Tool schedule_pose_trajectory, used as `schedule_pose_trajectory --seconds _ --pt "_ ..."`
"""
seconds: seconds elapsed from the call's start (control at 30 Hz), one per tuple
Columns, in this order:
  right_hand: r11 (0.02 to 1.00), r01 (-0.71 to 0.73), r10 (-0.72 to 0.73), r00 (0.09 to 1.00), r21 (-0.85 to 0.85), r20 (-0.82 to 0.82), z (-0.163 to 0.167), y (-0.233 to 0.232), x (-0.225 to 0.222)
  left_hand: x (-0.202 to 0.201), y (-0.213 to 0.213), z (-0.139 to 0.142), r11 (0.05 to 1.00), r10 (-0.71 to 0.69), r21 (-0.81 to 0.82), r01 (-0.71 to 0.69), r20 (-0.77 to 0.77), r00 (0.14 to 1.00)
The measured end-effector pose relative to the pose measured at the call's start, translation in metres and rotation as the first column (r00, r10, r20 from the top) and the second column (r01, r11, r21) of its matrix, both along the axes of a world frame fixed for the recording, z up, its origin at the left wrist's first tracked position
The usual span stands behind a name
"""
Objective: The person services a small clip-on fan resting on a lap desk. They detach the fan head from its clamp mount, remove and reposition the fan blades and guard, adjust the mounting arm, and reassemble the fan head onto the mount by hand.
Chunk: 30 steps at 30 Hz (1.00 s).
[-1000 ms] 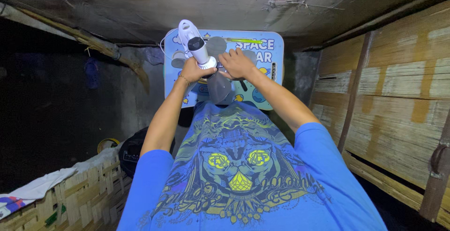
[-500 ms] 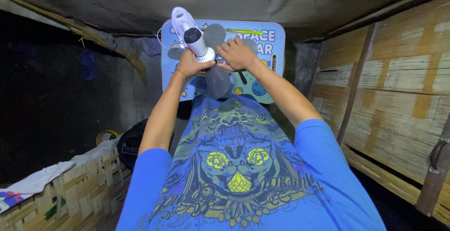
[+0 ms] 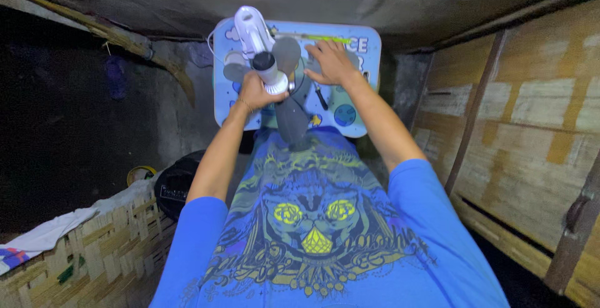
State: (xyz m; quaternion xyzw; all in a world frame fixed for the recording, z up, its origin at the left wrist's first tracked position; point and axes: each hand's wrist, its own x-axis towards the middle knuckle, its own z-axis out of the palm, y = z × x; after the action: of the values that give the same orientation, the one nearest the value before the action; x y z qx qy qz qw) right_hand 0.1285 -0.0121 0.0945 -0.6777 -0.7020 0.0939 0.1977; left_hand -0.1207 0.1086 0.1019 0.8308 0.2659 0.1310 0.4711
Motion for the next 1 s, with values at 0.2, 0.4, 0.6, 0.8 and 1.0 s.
schedule_pose_trajectory --seconds 0.2,0.4,0.6,0.8,1.0 --pt "0.886 0.453 -0.456 0.820 -0.094 -0.347 -0.009 0.007 0.021 0.004 -0.014 -0.013 0.966 0.046 0.252 -0.054 0.039 0.998" --pt "0.511 0.806 -0.681 0.168 -0.298 -0.713 -0.038 0.007 0.042 0.014 -0.035 -0.039 0.965 0.157 0.215 -0.152 -0.004 0.988" --pt "0.252 0.932 -0.771 0.032 -0.259 -0.636 -0.062 0.009 0.031 0.017 -0.039 -0.055 0.935 0.200 0.301 -0.187 -0.013 0.980" --pt "0.273 0.645 -0.664 -0.410 -0.713 -0.625 -0.088 0.010 0.011 0.024 -0.042 -0.075 0.948 0.204 0.257 -0.186 -0.047 0.978" --pt "0.286 0.674 -0.847 -0.154 -0.681 -0.509 -0.103 0.018 -0.005 0.023 -0.038 -0.089 0.919 0.202 0.345 -0.189 -0.003 0.979"
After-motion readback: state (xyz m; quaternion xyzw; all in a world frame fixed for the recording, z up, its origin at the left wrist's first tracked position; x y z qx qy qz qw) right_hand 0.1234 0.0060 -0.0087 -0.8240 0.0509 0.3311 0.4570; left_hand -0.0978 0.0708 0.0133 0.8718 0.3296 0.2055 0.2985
